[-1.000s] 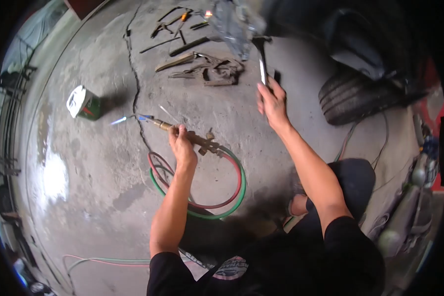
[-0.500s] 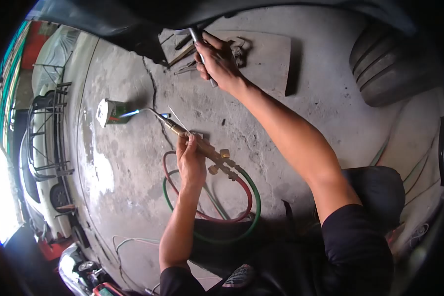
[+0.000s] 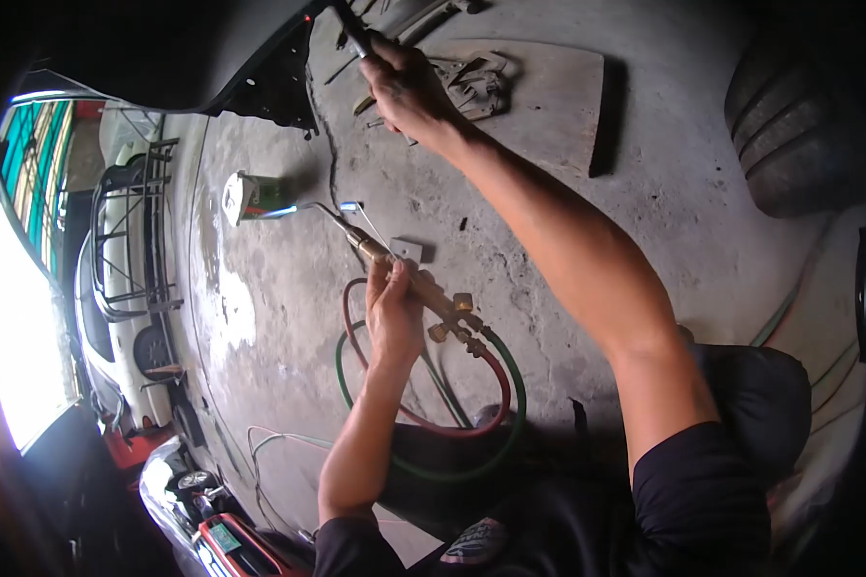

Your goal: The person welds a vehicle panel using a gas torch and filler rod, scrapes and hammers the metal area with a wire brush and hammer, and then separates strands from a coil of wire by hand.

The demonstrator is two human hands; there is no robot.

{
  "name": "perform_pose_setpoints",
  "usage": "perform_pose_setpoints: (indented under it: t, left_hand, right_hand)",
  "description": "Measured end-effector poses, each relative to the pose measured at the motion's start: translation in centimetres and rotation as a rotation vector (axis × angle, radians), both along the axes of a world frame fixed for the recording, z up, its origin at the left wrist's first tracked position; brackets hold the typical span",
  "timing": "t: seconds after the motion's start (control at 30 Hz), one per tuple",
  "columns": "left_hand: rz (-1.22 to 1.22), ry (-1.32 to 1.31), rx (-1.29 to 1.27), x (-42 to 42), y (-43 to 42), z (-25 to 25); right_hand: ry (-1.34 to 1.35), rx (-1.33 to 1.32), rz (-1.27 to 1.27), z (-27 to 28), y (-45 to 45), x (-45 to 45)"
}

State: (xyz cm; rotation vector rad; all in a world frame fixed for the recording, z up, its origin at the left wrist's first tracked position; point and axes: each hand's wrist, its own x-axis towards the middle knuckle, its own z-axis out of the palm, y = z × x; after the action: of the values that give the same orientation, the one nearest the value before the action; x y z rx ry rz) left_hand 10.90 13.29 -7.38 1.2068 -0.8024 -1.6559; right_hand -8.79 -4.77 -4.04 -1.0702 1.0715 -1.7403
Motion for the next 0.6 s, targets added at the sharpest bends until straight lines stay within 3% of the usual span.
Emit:
perform_pose_setpoints:
  t: [0.2,0.37,0.47,0.6]
  left_hand:
    - [0.0,0.012,-0.003,0.1,0.5,0.4]
    - [-0.003,-0.015,0.01,0.4,0.9,1.0]
    - [-0.005,0.002,0.003,0.5,1.2,0.8]
    - [0.014,-0.013,0.005,0.5,0.7,0.7]
  right_hand:
    - [0.079,-0.008,-0.052,0.9,-0.7,0.5]
    - [-0.13,0.027,0.077,0.9,-0.6,-0.1]
    - [0.183,0.001,0.025,-0.4,0.7,-0.7]
    - [0.354,-0.117,-0.046,-4.1,3.8,-3.7]
